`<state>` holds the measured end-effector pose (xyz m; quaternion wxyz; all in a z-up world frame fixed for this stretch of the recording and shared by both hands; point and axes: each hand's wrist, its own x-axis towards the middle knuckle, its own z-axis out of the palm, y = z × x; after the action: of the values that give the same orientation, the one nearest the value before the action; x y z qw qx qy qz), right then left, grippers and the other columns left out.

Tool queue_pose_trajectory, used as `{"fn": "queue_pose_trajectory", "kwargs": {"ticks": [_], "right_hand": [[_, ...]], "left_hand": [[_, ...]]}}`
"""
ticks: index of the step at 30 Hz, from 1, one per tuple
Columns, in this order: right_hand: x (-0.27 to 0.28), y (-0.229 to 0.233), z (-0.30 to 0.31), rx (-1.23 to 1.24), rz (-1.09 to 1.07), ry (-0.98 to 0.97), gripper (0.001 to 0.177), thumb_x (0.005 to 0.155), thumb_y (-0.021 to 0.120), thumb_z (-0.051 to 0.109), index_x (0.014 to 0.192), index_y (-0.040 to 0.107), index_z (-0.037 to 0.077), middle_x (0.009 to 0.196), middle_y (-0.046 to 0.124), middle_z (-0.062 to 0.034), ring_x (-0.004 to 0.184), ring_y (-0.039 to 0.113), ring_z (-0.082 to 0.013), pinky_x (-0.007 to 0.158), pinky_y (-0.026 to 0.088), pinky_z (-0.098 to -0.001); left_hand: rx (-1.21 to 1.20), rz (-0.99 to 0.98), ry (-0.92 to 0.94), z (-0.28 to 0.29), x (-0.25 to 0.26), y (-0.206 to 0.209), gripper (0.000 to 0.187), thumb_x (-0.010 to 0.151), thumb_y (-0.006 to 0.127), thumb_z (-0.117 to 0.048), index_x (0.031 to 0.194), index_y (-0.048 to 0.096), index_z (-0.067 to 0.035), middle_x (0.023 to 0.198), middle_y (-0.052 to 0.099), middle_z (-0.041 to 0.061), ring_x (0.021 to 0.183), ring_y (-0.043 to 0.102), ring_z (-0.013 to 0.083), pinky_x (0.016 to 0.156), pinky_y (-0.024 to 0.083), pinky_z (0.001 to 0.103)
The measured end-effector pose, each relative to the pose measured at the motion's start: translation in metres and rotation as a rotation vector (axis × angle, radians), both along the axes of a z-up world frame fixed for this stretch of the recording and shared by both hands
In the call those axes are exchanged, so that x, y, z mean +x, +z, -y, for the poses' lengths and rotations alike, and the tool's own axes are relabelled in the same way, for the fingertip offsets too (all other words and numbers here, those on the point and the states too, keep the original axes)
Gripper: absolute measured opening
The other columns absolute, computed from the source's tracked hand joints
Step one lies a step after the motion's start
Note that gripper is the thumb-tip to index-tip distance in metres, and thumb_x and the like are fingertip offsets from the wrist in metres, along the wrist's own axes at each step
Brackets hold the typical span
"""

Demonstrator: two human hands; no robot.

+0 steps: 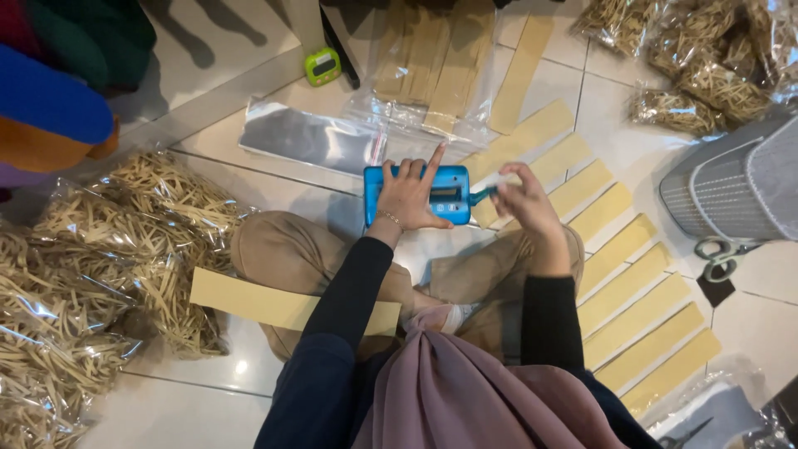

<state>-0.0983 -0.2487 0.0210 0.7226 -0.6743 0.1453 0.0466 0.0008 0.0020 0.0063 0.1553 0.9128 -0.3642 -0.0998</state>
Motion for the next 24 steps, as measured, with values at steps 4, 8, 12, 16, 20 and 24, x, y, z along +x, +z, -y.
{"fn": "queue_pose_trajectory", "kwargs": {"ticks": [4, 8, 12, 16, 20, 24], "right_hand": [[0.059, -0.068, 0.016, -0.197, -0.003, -0.151, 0.021, 0.107, 0.062, 0.026, 0.124, 0.057, 0.015, 0.074, 0.062, -0.0057, 0.062, 0.059, -0.0118, 0.052, 0.053, -0.0226], [0.076, -0.193, 0.041, -0.62, -0.144, -0.156, 0.021, 0.104, 0.062, 0.029, 0.114, 0.066, 0.012, 0.089, 0.071, -0.0198, 0.076, 0.068, -0.0333, 0.061, 0.056, -0.0416], [0.03, -0.243, 0.042, -0.939, -0.353, 0.199, 0.069, 0.071, 0.089, 0.016, 0.135, 0.063, 0.014, 0.102, 0.077, -0.0176, 0.102, 0.073, -0.0398, 0.091, 0.058, -0.0524], [-0.044, -0.075, -0.027, -0.786, -0.433, 0.126, 0.029, 0.097, 0.061, 0.018, 0.123, 0.073, 0.024, 0.099, 0.076, -0.0198, 0.1, 0.073, -0.04, 0.086, 0.058, -0.0499], [-0.075, 0.002, -0.037, -0.465, -0.073, -0.254, 0.041, 0.107, 0.053, 0.025, 0.144, 0.043, 0.01, 0.116, 0.053, -0.02, 0.09, 0.055, -0.0347, 0.079, 0.043, -0.0424], [-0.079, 0.03, -0.068, -0.705, 0.194, -0.318, 0.02, 0.109, 0.058, 0.03, 0.111, 0.063, 0.011, 0.093, 0.065, -0.0095, 0.092, 0.066, -0.0298, 0.086, 0.05, -0.0404]], "left_hand": [[0.01, 0.01, 0.009, 0.001, 0.001, -0.003, 0.146, 0.057, 0.068, -0.092, 0.166, -0.002, -0.024, 0.138, 0.056, 0.013, 0.133, 0.046, 0.0277, 0.11, 0.017, 0.058], [0.004, -0.011, 0.012, 0.002, -0.001, 0.001, 0.145, 0.057, 0.067, -0.093, 0.165, -0.001, -0.024, 0.138, 0.056, 0.013, 0.133, 0.047, 0.0282, 0.11, 0.018, 0.057], [0.005, -0.023, 0.017, 0.001, -0.001, 0.0, 0.143, 0.058, 0.069, -0.09, 0.165, 0.0, -0.025, 0.137, 0.055, 0.012, 0.133, 0.046, 0.027, 0.111, 0.016, 0.057], [-0.001, -0.029, 0.01, 0.0, 0.001, -0.002, 0.142, 0.06, 0.069, -0.089, 0.165, -0.001, -0.025, 0.139, 0.054, 0.013, 0.134, 0.045, 0.0278, 0.111, 0.015, 0.059], [-0.006, -0.066, -0.027, -0.005, -0.002, 0.019, 0.142, 0.06, 0.07, -0.09, 0.166, 0.001, -0.026, 0.155, 0.042, 0.015, 0.148, 0.028, 0.0311, 0.115, 0.004, 0.069], [-0.598, -0.148, 0.106, -0.029, -0.018, 0.066, 0.12, 0.075, 0.073, -0.076, 0.164, 0.023, -0.013, 0.167, 0.026, 0.021, 0.156, 0.01, 0.0437, 0.115, -0.005, 0.079]]}}
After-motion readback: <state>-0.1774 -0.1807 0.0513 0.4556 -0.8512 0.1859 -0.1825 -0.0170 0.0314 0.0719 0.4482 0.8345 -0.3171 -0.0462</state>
